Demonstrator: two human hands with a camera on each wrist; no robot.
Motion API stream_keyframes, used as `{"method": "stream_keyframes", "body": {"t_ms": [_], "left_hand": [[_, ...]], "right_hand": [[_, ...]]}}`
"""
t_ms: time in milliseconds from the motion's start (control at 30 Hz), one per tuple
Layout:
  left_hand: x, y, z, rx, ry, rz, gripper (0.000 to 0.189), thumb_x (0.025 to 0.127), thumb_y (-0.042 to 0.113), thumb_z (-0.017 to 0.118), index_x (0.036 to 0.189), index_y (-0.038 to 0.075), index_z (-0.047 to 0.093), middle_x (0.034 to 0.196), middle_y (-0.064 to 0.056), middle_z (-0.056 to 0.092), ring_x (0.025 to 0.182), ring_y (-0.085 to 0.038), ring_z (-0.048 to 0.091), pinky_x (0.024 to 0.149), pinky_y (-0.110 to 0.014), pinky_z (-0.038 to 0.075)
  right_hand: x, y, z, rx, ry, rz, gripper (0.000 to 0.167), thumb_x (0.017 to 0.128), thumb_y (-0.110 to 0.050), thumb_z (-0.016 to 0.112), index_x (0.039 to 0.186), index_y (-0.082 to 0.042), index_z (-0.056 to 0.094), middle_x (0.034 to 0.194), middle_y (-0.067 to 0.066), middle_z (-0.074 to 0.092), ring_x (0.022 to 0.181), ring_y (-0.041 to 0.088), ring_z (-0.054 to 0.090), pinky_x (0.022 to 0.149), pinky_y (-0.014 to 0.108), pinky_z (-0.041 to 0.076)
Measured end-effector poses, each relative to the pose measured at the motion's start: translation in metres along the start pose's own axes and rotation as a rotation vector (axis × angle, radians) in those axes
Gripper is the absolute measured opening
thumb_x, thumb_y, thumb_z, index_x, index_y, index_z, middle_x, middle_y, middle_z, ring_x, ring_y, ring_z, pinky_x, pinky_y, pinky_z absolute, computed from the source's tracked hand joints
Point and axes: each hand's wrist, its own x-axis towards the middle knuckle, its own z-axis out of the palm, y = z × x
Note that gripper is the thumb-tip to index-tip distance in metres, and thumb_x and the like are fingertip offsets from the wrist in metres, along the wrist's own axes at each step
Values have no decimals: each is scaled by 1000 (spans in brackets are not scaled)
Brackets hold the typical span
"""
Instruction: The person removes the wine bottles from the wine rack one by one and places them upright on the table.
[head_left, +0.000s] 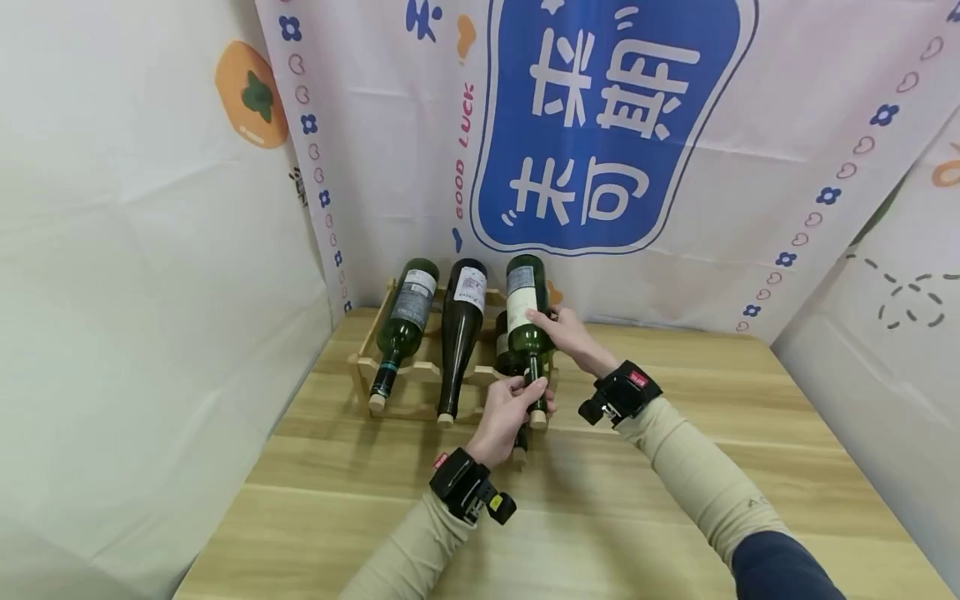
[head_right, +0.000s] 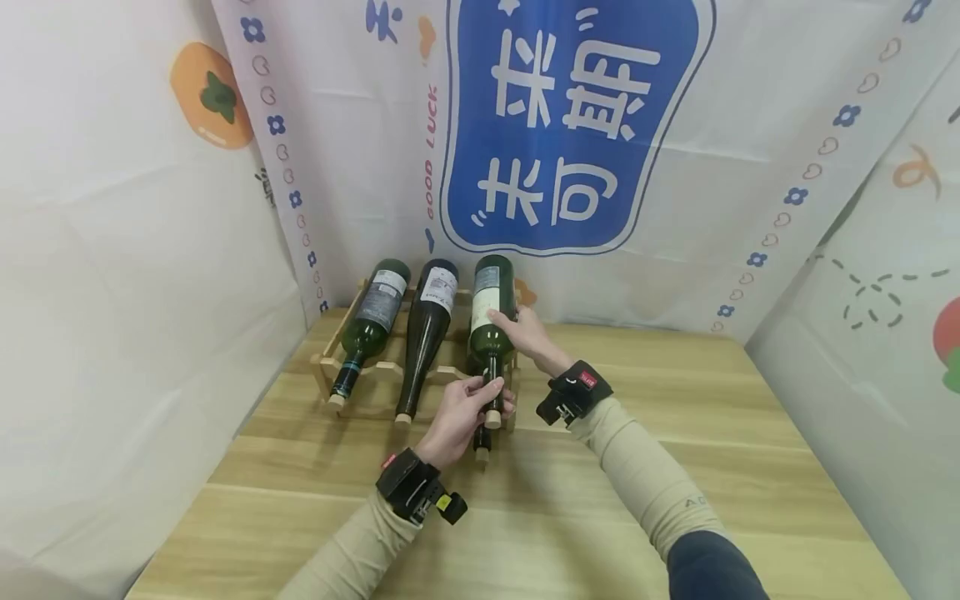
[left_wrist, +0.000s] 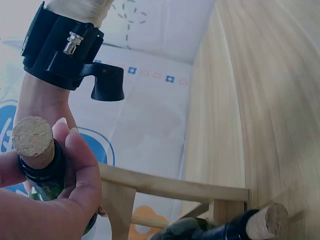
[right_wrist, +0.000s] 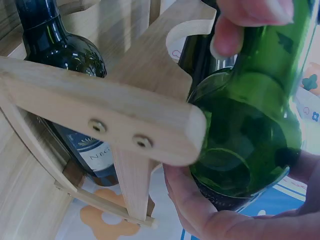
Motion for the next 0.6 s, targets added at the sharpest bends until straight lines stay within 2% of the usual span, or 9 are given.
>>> {"method": "stream_keyframes", "body": {"t_ms": [133,267,333,600], "left_hand": [[0,3,7,-38,-6,8,33,97,22,58,112,-7,60,80,-1,69,65,-8,66,58,-17,47],[1,4,15,-63,-6,20,28,97,19,59,110,-6,61,84,-10,69,66,-8,67,59,-17,51],[1,4,19,-65,-10,27,27,97,18,59,108,-6,61,87,-13,69,67,-8,67,59,-17,53],[0,2,32,-68,-41,-1,29,97,16,59,110,-10,59,79,-1,67,70,-9,69,65,-20,58]], "right_hand": [[-4,-4,-8,0,-14,13,54,100,-40,48,131,4,47,103,12,60,79,9,57,70,21,49],[-7,-6,-15,4,-6,16,54,100,-40,48,134,3,46,110,15,60,82,10,58,72,20,50],[-9,-5,-18,7,4,12,54,100,-39,48,133,3,47,107,15,60,80,9,58,71,20,50],[-16,2,-30,29,8,28,56,100,-38,49,136,5,44,109,17,60,78,7,61,70,20,53]]}}
